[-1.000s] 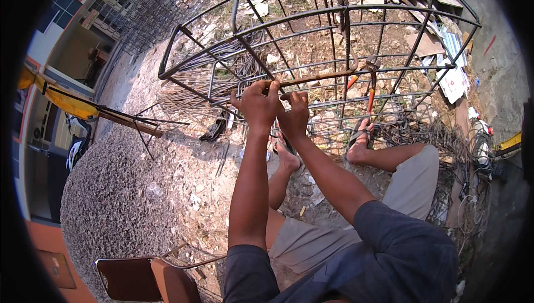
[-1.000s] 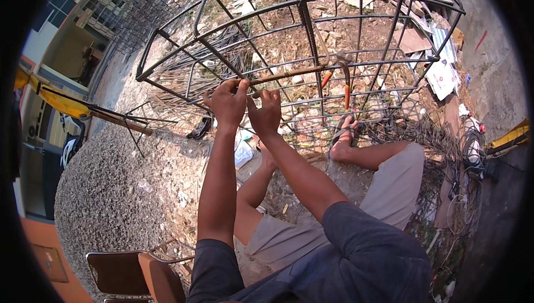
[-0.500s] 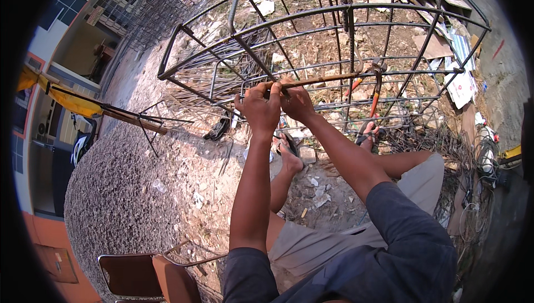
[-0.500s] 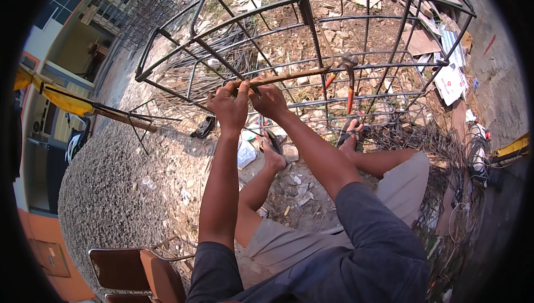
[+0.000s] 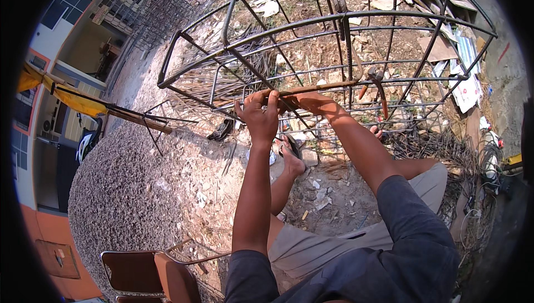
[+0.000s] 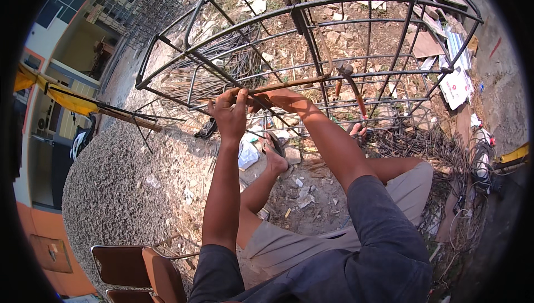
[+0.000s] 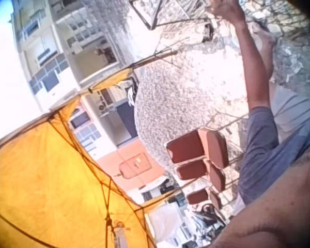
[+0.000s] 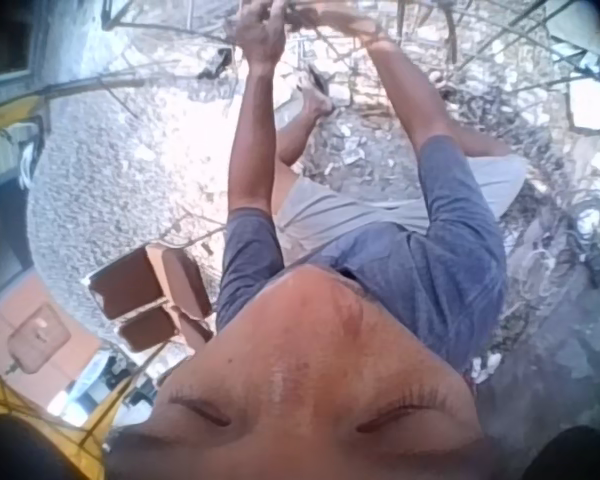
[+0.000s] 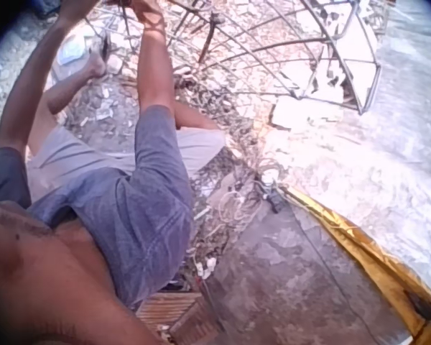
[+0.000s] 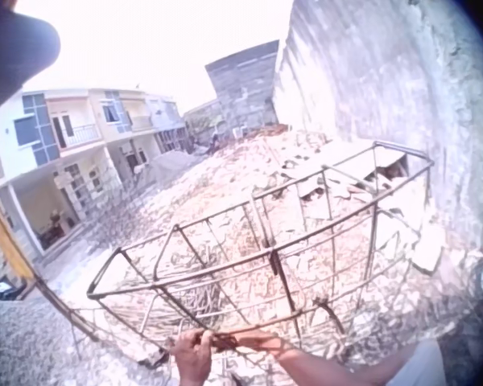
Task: The person sits on the ground and assembles a metal cage frame by inserting metal rods into the structure and securing them with wire ties using pliers. The person repeatedly wraps wire around the joints and twists it to fasten the components together.
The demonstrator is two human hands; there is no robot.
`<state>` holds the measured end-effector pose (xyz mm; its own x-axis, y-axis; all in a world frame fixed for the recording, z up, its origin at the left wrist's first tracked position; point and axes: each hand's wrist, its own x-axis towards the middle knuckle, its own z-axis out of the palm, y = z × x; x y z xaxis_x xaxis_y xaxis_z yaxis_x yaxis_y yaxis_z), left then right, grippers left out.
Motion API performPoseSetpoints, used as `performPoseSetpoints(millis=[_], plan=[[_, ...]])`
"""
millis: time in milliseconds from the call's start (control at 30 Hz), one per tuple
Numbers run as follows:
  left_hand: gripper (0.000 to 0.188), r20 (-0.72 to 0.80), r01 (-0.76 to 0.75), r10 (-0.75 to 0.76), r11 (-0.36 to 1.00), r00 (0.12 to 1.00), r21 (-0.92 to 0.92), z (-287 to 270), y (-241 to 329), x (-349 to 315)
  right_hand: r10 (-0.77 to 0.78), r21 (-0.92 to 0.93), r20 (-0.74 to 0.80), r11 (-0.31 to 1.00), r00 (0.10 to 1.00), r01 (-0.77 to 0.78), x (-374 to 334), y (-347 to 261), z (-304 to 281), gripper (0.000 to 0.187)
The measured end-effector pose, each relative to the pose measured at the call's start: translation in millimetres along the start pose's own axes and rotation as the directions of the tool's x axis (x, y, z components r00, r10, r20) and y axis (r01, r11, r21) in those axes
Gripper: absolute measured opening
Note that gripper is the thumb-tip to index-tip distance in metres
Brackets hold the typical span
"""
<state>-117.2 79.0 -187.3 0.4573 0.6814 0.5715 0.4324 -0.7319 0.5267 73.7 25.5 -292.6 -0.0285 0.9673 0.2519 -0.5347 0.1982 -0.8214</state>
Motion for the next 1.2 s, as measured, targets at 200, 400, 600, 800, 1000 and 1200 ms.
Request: performPoseSetpoints(millis=[200, 400, 600, 800, 1000, 1200], plan=[[0.021, -0.005, -0.009, 0.009, 1.0, 1.0, -0.015, -7, 6, -5, 0.298, -0.083, -0.047, 0.95, 0.954, -0.301, 34, -19, 6, 0.017], [0.021, -0.013, -0.009, 0.008, 0.999, 1.0, -0.052, -4, 12, -9, 0.04, -0.102, -0.212, 0.993, 0.976, -0.063, 37, -34, 20, 0.018], [0.023, -0.042, -0.026, 0.026, 1.0, 0.999, -0.011, -7, 14, -12, -0.287, -0.23, -0.42, 0.951, 0.861, 0.205, -3, -30, 54, 0.024], [0.027, 0.027, 0.004, -0.004, 1.0, 1.0, 0.005, -8, 17, -9, -0.154, 0.115, -0.656, 0.947, 0.739, 0.299, -23, -10, 90, 0.01], [0.027, 0.042, 0.077, -0.075, 0.996, 0.996, -0.041, -10, 10, -11, -0.095, 0.028, -0.687, 0.987, 0.72, 0.157, -32, -7, 133, 0.007], [0.027, 0.052, 0.11, -0.108, 0.993, 0.993, -0.047, -15, 15, -13, -0.414, -0.591, -0.665, 0.8, 0.622, -0.099, -22, 2, 166, 0.02]])
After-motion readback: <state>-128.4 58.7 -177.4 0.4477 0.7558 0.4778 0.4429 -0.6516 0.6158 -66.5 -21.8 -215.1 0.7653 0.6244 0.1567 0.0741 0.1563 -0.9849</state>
